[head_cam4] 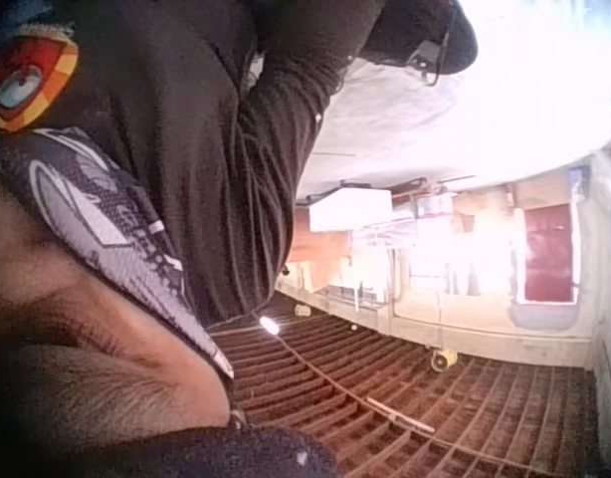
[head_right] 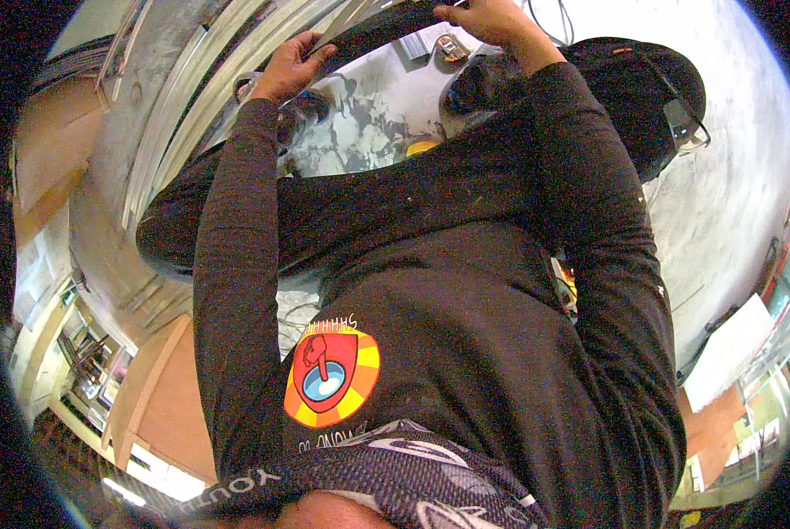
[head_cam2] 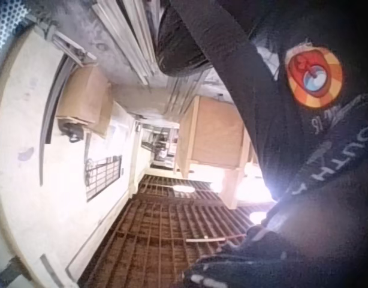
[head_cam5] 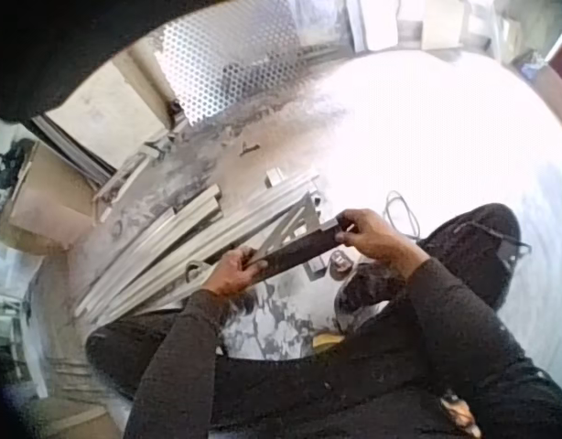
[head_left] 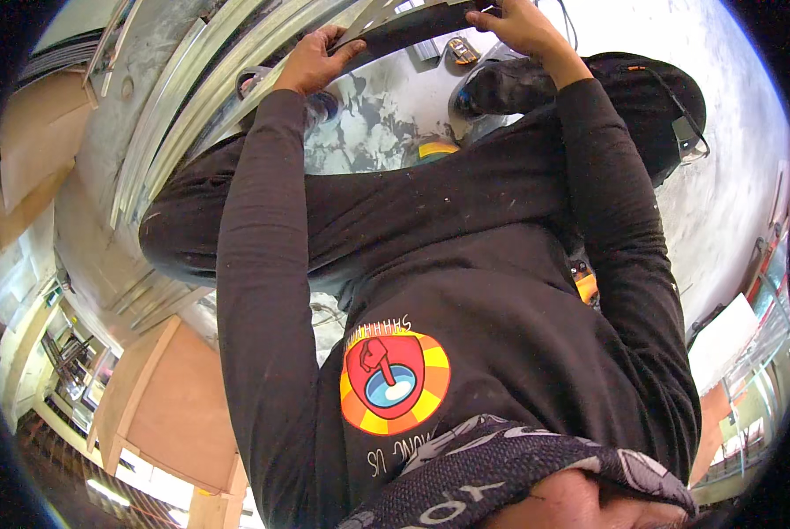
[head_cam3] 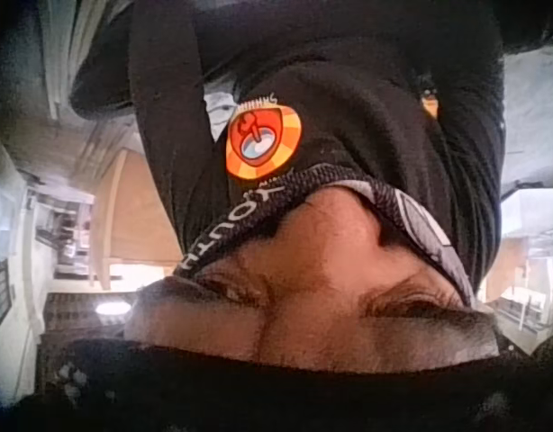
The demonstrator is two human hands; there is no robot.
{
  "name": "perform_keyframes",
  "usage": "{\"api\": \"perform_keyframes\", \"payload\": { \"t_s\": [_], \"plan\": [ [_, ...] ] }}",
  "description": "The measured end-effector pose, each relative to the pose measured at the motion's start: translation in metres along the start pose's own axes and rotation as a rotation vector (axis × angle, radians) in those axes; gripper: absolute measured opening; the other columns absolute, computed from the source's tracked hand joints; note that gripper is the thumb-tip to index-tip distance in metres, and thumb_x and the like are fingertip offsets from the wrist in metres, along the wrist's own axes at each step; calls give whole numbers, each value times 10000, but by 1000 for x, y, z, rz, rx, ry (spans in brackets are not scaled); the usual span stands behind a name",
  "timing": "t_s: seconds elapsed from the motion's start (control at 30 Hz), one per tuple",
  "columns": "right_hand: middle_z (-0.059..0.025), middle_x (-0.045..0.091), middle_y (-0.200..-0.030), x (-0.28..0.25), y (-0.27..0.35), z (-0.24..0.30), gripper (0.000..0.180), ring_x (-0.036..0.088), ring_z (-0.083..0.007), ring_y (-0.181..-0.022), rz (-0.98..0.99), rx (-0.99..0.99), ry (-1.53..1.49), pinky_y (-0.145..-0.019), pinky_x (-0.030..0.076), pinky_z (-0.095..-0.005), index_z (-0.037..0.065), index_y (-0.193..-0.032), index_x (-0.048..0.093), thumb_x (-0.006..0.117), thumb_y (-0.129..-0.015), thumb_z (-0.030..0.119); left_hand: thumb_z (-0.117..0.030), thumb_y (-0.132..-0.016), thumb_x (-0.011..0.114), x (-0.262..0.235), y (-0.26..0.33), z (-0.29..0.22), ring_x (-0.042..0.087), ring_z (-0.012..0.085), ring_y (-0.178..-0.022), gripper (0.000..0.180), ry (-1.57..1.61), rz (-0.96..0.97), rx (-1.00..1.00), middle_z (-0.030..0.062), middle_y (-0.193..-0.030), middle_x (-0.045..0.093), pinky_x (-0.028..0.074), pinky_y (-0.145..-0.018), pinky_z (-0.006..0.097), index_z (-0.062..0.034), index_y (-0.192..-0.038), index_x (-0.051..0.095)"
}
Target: Using a speed square to mark or measure metal studs on a workshop floor.
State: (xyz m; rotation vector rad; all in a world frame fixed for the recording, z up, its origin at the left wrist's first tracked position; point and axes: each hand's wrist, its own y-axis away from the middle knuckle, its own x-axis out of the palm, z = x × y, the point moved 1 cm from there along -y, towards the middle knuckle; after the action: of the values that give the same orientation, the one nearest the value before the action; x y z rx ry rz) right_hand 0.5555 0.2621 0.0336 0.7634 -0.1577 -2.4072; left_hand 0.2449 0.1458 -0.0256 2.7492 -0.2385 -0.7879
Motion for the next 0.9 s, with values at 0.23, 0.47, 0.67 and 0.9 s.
{"api": "perform_keyframes", "payload": {
  "t_s": [0.23,0.47,0.67,0.9],
  "plan": [
    [-149,708,-851,-3,3,1,278,658,-212,-773,4,17,102,-730,522,-366,-46,-1062,664,698,-858,139,-355,-931,706,2,1,-4,628,136,-876,437,-8,17,6,61,-968,695,496,-825,290,15,-1153,637],
    [-160,719,-880,-4,6,9,310,679,-226,-795,12,42,113,-746,527,-371,-49,-1090,668,694,-862,160,-351,-935,700,3,-2,2,624,130,-862,402,-92,17,-6,55,-945,694,493,-819,286,-9,-1138,643],
    [-169,725,-902,-3,3,5,323,690,-227,-813,15,77,96,-756,531,-370,-55,-1100,665,694,-866,165,-355,-937,698,4,-3,1,620,120,-856,402,-29,28,-18,52,-946,692,494,-810,278,-18,-1148,642],
    [-160,727,-898,-2,0,3,318,687,-218,-799,25,56,91,-749,532,-365,-50,-1096,669,699,-861,162,-358,-938,697,4,-1,3,613,113,-855,403,-10,2,-18,52,-946,693,493,-804,278,-17,-1146,645]
  ]
}}
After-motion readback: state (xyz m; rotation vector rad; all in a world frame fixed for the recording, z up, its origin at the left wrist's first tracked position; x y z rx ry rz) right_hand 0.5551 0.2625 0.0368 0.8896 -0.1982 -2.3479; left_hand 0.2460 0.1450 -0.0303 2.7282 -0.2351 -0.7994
